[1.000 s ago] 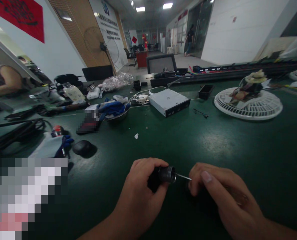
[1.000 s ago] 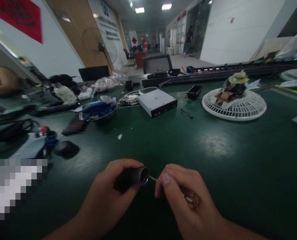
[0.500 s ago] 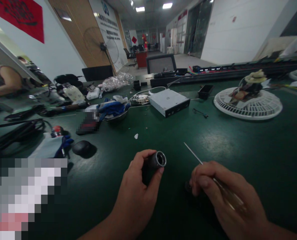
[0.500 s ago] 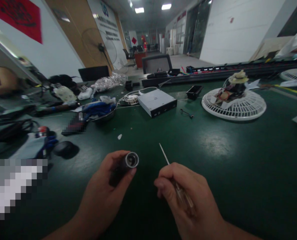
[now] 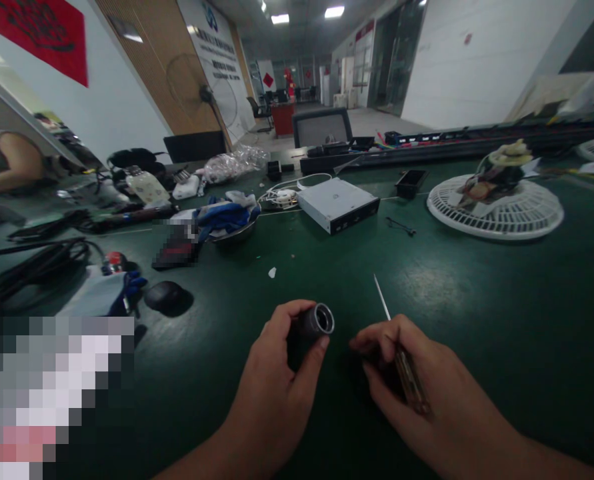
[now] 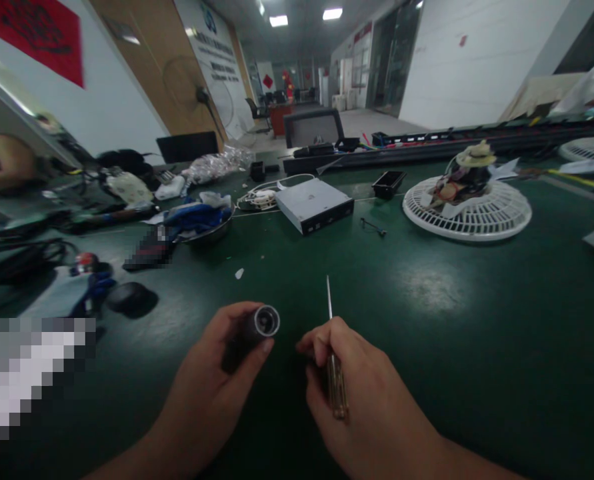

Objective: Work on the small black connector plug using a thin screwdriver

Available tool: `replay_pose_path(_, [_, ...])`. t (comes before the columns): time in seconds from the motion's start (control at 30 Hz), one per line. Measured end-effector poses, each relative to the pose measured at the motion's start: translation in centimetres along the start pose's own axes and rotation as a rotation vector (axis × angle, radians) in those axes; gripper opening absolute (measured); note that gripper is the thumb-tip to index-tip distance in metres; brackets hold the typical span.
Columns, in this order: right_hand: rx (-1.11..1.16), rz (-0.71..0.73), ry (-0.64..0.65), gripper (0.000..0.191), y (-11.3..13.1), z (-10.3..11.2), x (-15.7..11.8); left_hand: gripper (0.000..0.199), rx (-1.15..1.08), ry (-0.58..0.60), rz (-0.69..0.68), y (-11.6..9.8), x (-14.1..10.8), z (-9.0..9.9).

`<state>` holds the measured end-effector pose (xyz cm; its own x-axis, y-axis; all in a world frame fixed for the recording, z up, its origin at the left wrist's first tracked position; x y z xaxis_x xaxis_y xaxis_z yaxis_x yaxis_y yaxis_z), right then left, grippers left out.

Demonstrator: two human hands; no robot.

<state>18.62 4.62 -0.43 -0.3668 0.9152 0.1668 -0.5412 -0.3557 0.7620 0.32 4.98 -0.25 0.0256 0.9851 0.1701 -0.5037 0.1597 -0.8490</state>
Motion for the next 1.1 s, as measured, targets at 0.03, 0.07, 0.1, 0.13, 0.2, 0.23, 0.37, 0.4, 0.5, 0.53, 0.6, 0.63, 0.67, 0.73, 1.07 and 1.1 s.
replay_pose_path(0.03, [-0.001,0.003,-0.004,0.027,0.0,0.0,0.0,0.026,0.001,0.011,-0.002,0.1,0.0,-0.1])
replay_pose_path(0.07, [-0.008,0.005,-0.004,0.027,0.1,0.0,0.1,0.026,0.001,0.018,-0.005,0.1,-0.1,-0.1])
replay_pose_path(0.1, [-0.018,0.006,-0.001,0.028,0.1,0.0,0.1,0.026,0.001,0.026,-0.006,0.2,-0.1,-0.2])
replay_pose_path(0.13, [-0.026,0.008,0.006,0.029,0.1,0.0,0.1,0.027,0.002,0.032,-0.009,0.2,-0.1,-0.2])
replay_pose_path(0.2, [-0.033,0.009,0.018,0.032,0.0,-0.2,0.1,0.027,-0.001,0.045,-0.009,0.2,-0.1,-0.3])
replay_pose_path(0.23, [-0.028,0.006,0.022,0.033,-0.1,-0.2,0.1,0.027,-0.003,0.052,-0.006,0.2,-0.1,-0.4])
replay_pose_path(0.37, [-0.001,-0.014,0.014,0.037,-0.4,-0.3,0.1,0.028,-0.007,0.1,-0.021,0.1,-0.2,-0.6])
replay_pose_path(0.4, [0.008,-0.018,0.008,0.037,-0.4,-0.2,0.1,0.029,-0.007,0.111,-0.031,0.0,-0.2,-0.7])
replay_pose_path(0.5, [0.048,-0.031,-0.016,0.035,-0.4,0.1,0.0,0.031,-0.01,0.128,-0.047,-0.1,-0.3,-0.9])
replay_pose_path(0.53, [0.067,-0.031,-0.022,0.034,-0.4,0.2,0.0,0.032,-0.009,0.131,-0.049,-0.1,-0.3,-0.9])
replay_pose_path(0.6, [0.11,-0.018,-0.033,0.03,-0.2,0.5,-0.1,0.031,-0.009,0.139,-0.048,-0.2,-0.3,-1.0])
replay_pose_path(0.63, [0.133,-0.012,-0.035,0.028,-0.2,0.6,0.0,0.03,-0.009,0.143,-0.05,-0.2,-0.3,-1.0])
replay_pose_path(0.67, [0.156,-0.006,-0.039,0.026,-0.1,0.7,0.0,0.03,-0.008,0.148,-0.052,-0.3,-0.3,-1.0])
replay_pose_path(0.73, [0.19,-0.003,-0.062,0.024,-0.1,0.9,0.1,0.03,0.005,0.161,-0.054,-0.3,-0.3,-1.1])
replay_pose_path(1.07, [0.353,0.004,-0.203,0.03,0.3,1.4,0.0,0.039,0.03,0.177,-0.117,-0.8,-0.4,-1.1])
replay_pose_path(1.1, [0.359,0.008,-0.214,0.031,0.3,1.4,-0.1,0.039,0.027,0.186,-0.127,-0.8,-0.5,-1.1])
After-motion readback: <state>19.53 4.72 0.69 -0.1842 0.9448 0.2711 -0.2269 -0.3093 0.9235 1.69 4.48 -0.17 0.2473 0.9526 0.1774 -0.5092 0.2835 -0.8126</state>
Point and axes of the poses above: each hand's wrist, its own x-axis towards the middle knuckle, its own z-axis out of the back of the hand, y = z × x, the point moved 6 cm from there along x, towards the middle knuckle, and after that the axes turned 9 degrees about -x, right-handed, at the moved point
